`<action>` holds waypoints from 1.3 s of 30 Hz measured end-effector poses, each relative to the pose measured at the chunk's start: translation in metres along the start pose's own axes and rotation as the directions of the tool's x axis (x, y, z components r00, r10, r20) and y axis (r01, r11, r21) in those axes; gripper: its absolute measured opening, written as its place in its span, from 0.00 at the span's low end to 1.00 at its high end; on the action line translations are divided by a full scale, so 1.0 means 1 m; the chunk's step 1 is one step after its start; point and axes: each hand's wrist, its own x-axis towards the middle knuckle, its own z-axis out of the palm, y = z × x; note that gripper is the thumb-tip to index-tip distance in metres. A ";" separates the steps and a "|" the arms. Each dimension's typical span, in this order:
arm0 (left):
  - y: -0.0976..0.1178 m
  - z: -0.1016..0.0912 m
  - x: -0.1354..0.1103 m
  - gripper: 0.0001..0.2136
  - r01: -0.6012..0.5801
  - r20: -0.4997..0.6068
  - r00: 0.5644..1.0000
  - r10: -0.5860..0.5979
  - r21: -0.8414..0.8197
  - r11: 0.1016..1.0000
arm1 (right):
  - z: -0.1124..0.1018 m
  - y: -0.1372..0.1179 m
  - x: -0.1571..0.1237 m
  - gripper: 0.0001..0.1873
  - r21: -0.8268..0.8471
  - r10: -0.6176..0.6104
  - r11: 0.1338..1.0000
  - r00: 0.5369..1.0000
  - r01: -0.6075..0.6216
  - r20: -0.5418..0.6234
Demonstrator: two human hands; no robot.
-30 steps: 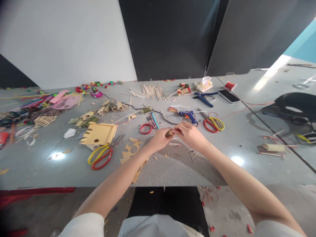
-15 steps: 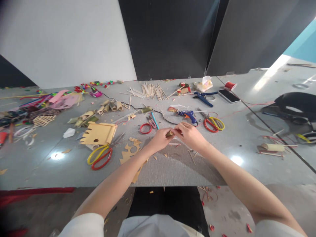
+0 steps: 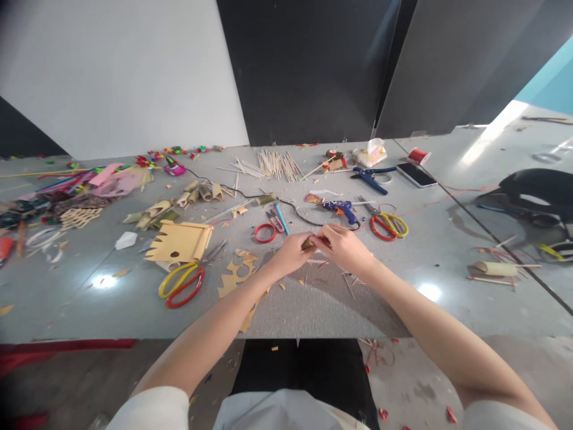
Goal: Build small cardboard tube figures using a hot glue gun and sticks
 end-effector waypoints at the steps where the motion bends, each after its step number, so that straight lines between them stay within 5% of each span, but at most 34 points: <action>1: 0.000 0.000 0.000 0.05 -0.001 -0.002 1.000 0.001 0.002 1.000 | 0.000 0.000 0.000 0.17 0.001 0.004 1.000 1.000 -0.004 0.005; 12: -0.002 0.003 0.001 0.11 0.024 -0.052 0.998 -0.028 -0.086 0.996 | -0.009 0.010 0.008 0.12 0.104 0.034 0.994 0.999 -0.032 -0.009; 20: -0.001 -0.002 0.003 0.10 0.076 -0.090 0.991 -0.095 -0.195 0.978 | -0.018 0.021 0.010 0.17 0.312 0.120 0.932 0.968 -0.187 0.221; 25: 0.000 -0.004 0.003 0.15 0.089 -0.084 0.991 -0.104 -0.167 0.982 | -0.017 0.026 0.010 0.18 0.369 0.204 0.896 0.967 -0.248 0.153; 28: 0.003 -0.005 0.001 0.12 0.101 -0.057 0.992 -0.114 -0.190 0.977 | -0.016 0.025 0.010 0.17 0.353 0.192 0.914 0.980 -0.201 0.062; 31: 0.003 -0.003 -0.001 0.20 0.122 -0.024 0.991 -0.134 -0.292 0.949 | -0.015 0.022 0.011 0.16 0.321 0.153 0.936 0.988 -0.147 0.007; 39: -0.003 0.002 0.000 0.13 0.112 -0.047 0.988 -0.146 -0.431 0.895 | -0.012 0.028 0.010 0.14 0.265 0.120 0.959 0.991 -0.100 -0.062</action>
